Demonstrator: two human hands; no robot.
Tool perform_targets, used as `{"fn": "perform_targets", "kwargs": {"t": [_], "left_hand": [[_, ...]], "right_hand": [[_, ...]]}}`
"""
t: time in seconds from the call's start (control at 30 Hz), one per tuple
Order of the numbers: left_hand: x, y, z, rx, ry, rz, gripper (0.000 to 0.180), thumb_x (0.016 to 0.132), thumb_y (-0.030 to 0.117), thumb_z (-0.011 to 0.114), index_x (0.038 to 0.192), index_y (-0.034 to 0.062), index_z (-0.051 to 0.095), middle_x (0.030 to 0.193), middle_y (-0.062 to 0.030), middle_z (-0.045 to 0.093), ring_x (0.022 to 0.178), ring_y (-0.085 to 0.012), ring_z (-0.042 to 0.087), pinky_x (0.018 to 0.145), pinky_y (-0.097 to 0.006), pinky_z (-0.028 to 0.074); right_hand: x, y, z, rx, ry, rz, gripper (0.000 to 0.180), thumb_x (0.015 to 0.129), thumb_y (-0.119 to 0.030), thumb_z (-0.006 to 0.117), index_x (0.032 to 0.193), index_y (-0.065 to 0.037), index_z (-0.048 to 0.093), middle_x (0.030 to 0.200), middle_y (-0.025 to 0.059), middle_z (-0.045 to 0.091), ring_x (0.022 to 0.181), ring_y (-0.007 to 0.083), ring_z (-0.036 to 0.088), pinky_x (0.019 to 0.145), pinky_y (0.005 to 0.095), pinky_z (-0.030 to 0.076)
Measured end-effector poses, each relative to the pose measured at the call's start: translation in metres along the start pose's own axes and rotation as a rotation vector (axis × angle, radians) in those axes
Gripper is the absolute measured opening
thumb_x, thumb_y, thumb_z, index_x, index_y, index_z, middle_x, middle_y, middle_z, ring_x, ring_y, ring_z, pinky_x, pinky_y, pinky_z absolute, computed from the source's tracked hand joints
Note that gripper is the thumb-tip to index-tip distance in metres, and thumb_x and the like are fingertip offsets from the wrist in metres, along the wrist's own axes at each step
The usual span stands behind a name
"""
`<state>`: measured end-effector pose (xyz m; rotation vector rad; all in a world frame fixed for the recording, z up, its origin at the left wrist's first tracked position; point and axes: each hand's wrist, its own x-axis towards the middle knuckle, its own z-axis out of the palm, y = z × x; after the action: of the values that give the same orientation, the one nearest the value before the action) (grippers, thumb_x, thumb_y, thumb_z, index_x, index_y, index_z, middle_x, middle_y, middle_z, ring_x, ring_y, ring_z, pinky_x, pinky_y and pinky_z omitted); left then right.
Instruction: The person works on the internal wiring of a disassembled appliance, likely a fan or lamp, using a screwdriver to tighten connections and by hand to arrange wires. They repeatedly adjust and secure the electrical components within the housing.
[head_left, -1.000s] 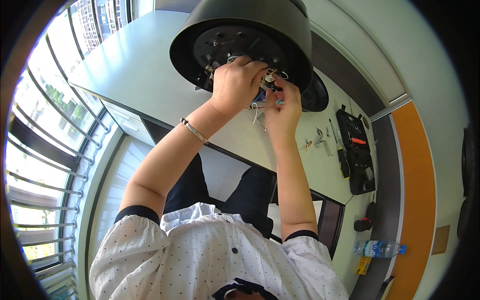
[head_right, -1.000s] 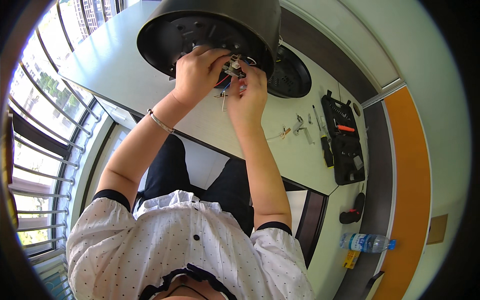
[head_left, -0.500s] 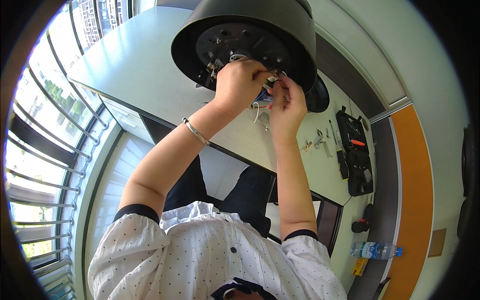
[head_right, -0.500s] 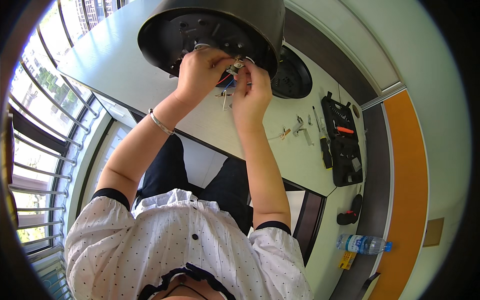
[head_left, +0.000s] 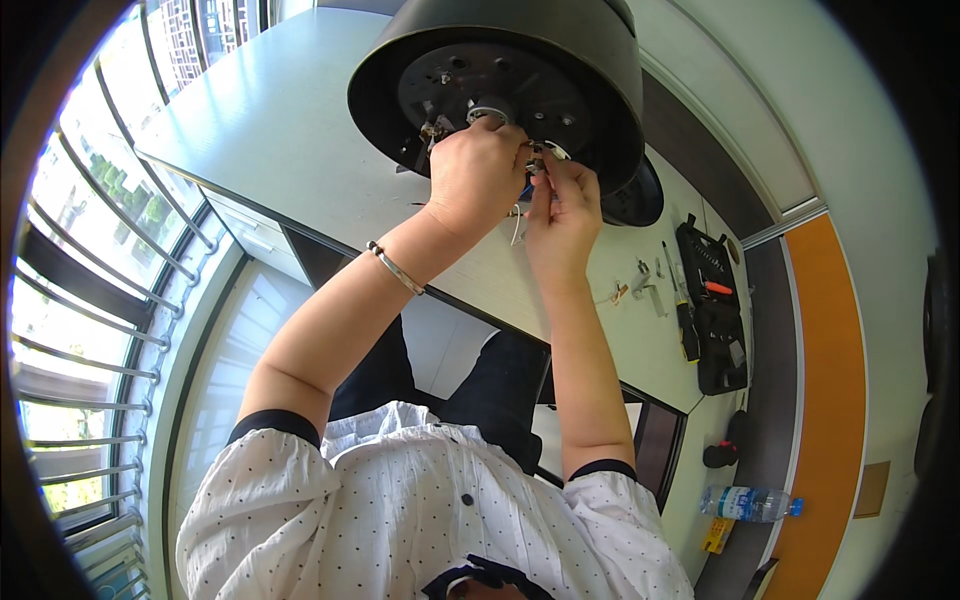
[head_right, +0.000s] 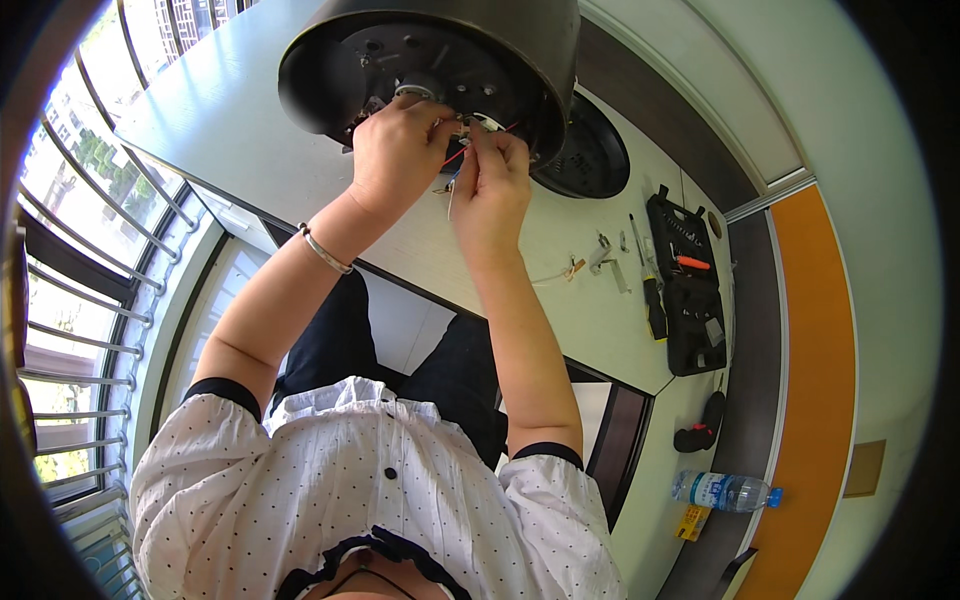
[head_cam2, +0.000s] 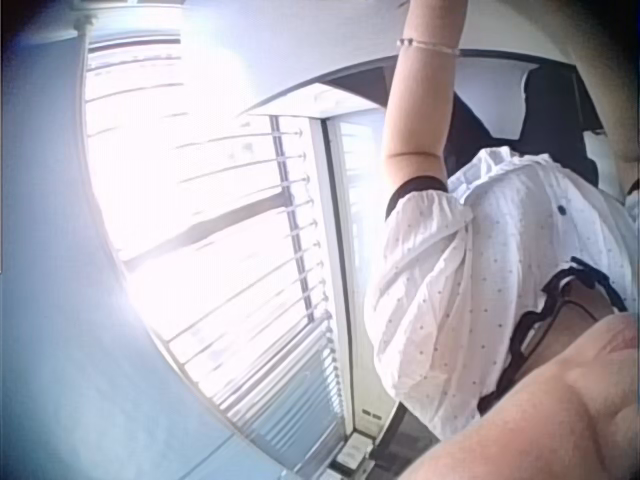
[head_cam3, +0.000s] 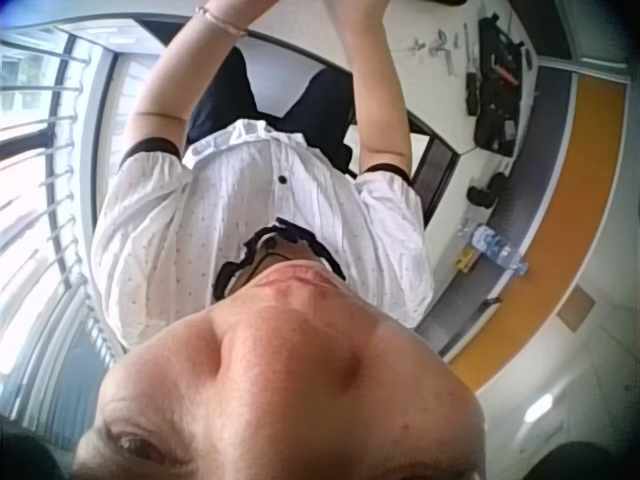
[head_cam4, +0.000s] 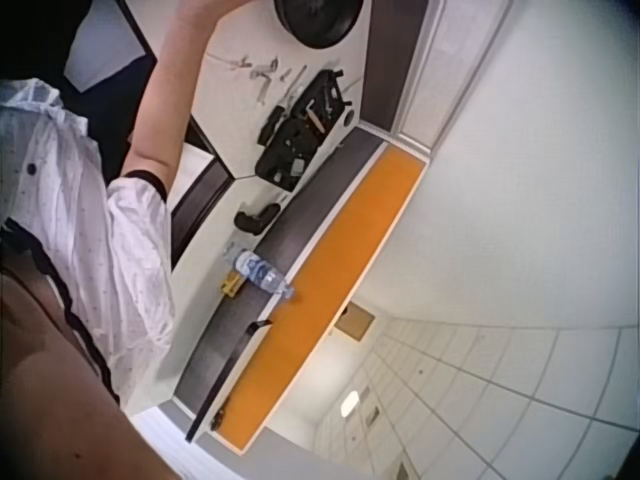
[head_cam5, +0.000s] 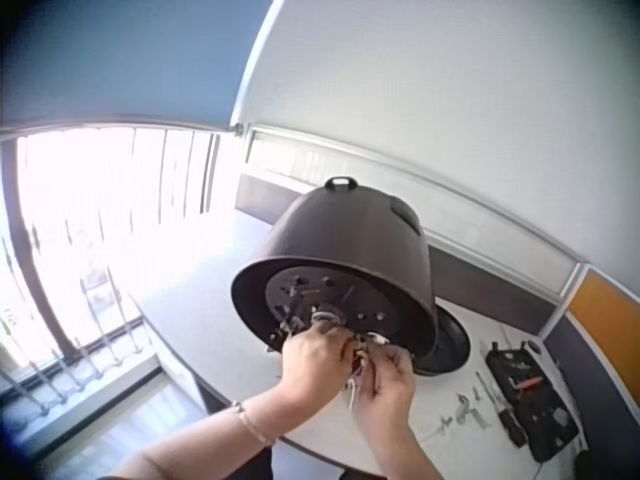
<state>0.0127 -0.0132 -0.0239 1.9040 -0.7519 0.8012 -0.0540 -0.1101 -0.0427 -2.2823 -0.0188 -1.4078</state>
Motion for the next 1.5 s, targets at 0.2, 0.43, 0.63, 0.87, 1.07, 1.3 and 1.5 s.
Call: {"fn": "perform_targets", "kwargs": {"t": [0.2,0.43,0.63,0.87,1.07,1.3,1.5], "left_hand": [[-0.003,-0.006,0.004,-0.005,0.019,0.144,0.009,0.073,0.013,0.062,0.079,0.0106,0.067,0.071,-0.0068,0.058,0.057,-0.0253,0.059,0.049,-0.034,0.046],[0.002,-0.007,0.005,-0.023,0.07,0.292,0.019,0.066,0.011,0.064,0.084,0.0113,0.067,0.076,-0.0031,0.058,0.058,-0.0222,0.059,0.049,-0.031,0.048],[0.007,-0.005,0.009,-0.034,0.159,0.38,0.016,0.071,0.009,0.066,0.085,0.0149,0.07,0.069,0.0011,0.054,0.054,-0.0182,0.055,0.048,-0.028,0.045],[0.012,-0.005,0.013,-0.009,0.214,0.456,0.018,0.069,0.008,0.066,0.084,0.0169,0.07,0.069,0.0036,0.055,0.052,-0.0162,0.055,0.045,-0.027,0.044],[0.011,-0.011,0.012,0.0,0.196,0.408,0.014,0.066,0.012,0.068,0.08,0.0155,0.069,0.07,0.0011,0.057,0.054,-0.0171,0.058,0.046,-0.027,0.046],[0.01,-0.017,0.009,-0.02,0.164,0.345,0.01,0.068,0.011,0.066,0.077,0.014,0.069,0.07,-0.0013,0.058,0.054,-0.0203,0.058,0.045,-0.03,0.046],[0.006,-0.013,0.004,-0.064,0.147,0.248,0.005,0.074,0.014,0.065,0.076,0.0126,0.069,0.072,-0.0018,0.06,0.055,-0.0217,0.059,0.048,-0.03,0.047]], "right_hand": [[0.0,0.0,-0.001,0.027,0.019,-0.007,0.029,0.079,0.006,0.057,0.108,0.004,0.057,0.093,0.0145,0.054,0.075,0.0238,0.059,0.059,0.0301,0.052],[-0.002,-0.003,-0.004,0.021,0.023,0.057,0.028,0.08,0.005,0.057,0.108,0.004,0.055,0.096,0.0151,0.054,0.074,0.0236,0.059,0.06,0.0295,0.052],[-0.001,0.002,-0.005,0.015,0.053,0.076,0.025,0.081,0.003,0.059,0.106,0.004,0.057,0.094,0.0138,0.055,0.072,0.0229,0.059,0.06,0.0302,0.051],[0.002,0.001,-0.006,-0.003,0.089,0.033,0.023,0.081,0.003,0.059,0.103,0.003,0.058,0.092,0.0136,0.057,0.071,0.0236,0.06,0.061,0.0314,0.051],[-0.002,0.004,-0.005,0.037,0.065,-0.01,0.022,0.081,0.004,0.058,0.102,0.003,0.059,0.095,0.0144,0.056,0.074,0.0246,0.061,0.064,0.0314,0.052],[-0.006,0.005,-0.004,0.029,0.035,-0.001,0.025,0.079,0.005,0.058,0.104,0.002,0.06,0.095,0.0143,0.056,0.074,0.0261,0.06,0.063,0.0322,0.051],[-0.009,0.008,0.0,-0.021,0.018,-0.05,0.027,0.079,0.009,0.059,0.105,0.004,0.061,0.098,0.0127,0.056,0.07,0.0152,0.06,0.053,0.0242,0.055]]}}
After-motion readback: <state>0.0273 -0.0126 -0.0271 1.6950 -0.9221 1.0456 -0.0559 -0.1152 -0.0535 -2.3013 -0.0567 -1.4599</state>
